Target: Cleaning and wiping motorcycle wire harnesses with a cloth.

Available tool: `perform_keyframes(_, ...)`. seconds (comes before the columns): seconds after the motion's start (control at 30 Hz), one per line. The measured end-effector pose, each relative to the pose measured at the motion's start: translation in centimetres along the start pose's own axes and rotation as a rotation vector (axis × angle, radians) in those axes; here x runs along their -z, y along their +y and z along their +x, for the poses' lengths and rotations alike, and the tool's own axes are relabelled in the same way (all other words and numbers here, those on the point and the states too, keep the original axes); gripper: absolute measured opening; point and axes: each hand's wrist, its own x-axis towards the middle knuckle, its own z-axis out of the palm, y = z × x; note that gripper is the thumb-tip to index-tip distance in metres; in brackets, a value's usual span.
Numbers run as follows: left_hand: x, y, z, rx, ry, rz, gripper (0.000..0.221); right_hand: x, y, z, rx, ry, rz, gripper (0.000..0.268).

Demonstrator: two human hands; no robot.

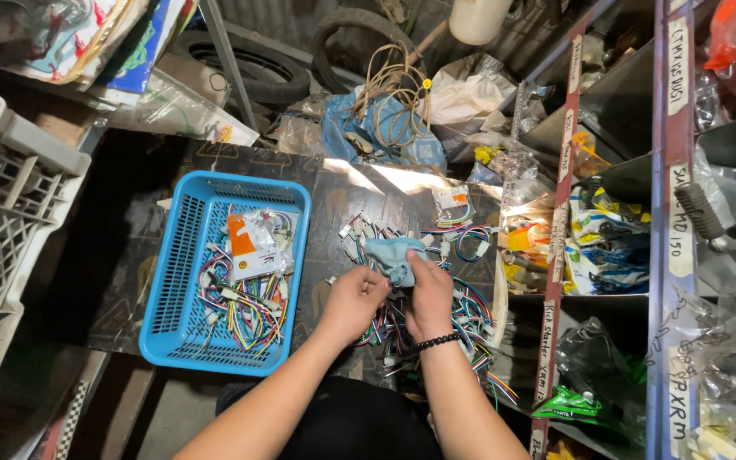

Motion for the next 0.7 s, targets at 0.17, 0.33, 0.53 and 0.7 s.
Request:
perform_keyframes(0.17, 0.0, -2.7, 1.1, 0.015, 0.009, -0.055, 0.017, 0.4, 1.3, -0.4, -0.030, -0.071, -0.096, 0.017)
perform_keyframes(0.33, 0.1, -2.7, 1.2, 0.007, 0.038, -0.024, 0.019, 0.2, 1.2, -1.0, -0.046, -0.134, -0.152, 0.014)
perform_keyframes(0.53, 0.4, -0.7, -0.1, 0.030, -0.070, -0.139, 0.021, 0.1, 0.0, 0.0, 0.036, 0.025, 0.013, 0.016)
perform_keyframes(0.7, 0.3, -2.4, 0.8, 0.021, -0.029, -0.104, 0.021, 1.9, 3.5, 0.9, -0.032, -0.015, -0.093, 0.016)
